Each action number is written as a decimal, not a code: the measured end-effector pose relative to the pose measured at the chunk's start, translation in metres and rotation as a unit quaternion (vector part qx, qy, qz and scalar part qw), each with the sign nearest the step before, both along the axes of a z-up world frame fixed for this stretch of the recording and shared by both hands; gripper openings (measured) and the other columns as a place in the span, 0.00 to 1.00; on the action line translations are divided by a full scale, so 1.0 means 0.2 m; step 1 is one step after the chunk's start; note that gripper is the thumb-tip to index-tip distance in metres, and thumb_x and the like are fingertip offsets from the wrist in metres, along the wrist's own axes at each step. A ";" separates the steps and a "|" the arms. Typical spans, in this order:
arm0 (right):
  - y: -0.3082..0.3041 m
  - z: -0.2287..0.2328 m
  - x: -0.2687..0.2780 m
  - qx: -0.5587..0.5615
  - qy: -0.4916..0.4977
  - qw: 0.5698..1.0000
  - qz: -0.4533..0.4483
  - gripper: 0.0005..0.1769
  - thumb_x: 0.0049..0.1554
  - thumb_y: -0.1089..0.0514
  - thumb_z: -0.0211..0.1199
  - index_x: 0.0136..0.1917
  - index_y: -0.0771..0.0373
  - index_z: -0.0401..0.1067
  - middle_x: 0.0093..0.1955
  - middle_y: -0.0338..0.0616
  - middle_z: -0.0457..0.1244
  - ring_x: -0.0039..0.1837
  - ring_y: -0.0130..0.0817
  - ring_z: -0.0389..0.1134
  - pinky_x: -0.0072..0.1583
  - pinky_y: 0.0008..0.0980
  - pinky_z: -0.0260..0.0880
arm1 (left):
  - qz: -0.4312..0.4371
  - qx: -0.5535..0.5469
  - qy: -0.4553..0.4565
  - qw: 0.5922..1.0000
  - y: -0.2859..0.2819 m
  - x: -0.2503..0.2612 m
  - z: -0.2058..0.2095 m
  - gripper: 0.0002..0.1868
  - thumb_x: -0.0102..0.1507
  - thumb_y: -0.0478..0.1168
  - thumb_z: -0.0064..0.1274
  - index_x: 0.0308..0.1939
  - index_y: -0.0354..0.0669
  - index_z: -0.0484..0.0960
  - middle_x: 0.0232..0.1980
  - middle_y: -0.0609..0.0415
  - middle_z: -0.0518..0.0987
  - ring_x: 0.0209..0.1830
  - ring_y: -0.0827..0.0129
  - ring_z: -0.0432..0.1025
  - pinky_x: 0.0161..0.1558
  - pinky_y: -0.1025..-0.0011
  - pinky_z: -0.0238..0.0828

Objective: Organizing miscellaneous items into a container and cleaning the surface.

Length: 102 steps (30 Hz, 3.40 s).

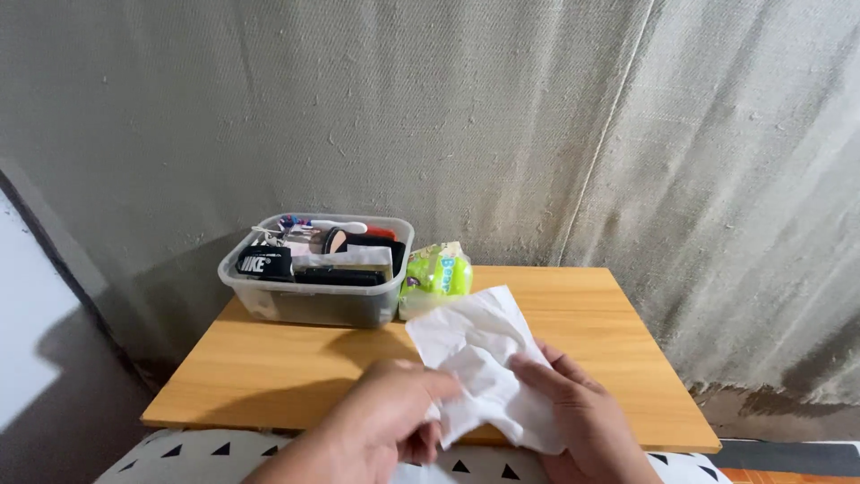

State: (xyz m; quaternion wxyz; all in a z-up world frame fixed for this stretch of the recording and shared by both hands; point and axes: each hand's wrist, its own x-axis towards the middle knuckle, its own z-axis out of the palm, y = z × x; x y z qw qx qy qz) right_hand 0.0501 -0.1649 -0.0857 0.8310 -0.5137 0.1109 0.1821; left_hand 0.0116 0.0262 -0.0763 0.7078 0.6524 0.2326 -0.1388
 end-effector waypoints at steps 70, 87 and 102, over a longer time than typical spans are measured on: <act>0.02 0.04 0.08 -0.045 0.061 0.997 0.011 0.19 0.56 0.51 0.59 0.55 0.66 0.73 0.46 0.49 0.73 0.45 0.41 0.75 0.50 0.43 0.76 | -0.199 -0.121 -0.117 0.965 0.26 0.17 -0.05 0.22 0.57 0.42 0.65 0.54 0.40 0.85 0.48 0.54 0.87 0.46 0.72 0.80 0.50 0.71 0.76; 0.07 0.12 0.06 -0.134 -0.264 0.943 0.151 0.25 0.57 0.60 0.72 0.66 0.64 0.72 0.62 0.47 0.74 0.61 0.35 0.72 0.61 0.37 0.74 | -0.172 -0.194 -0.227 0.939 0.29 0.10 0.15 0.24 0.55 0.45 0.66 0.53 0.43 0.82 0.45 0.58 0.84 0.45 0.72 0.78 0.51 0.68 0.76; -0.11 0.16 0.03 0.051 -0.072 0.991 0.104 0.22 0.62 0.58 0.61 0.65 0.71 0.69 0.65 0.54 0.71 0.63 0.45 0.73 0.64 0.46 0.71 | -0.207 0.024 -0.259 0.943 0.31 0.18 0.21 0.34 0.61 0.59 0.60 0.68 0.47 0.81 0.50 0.59 0.85 0.30 0.78 0.70 0.27 0.75 0.71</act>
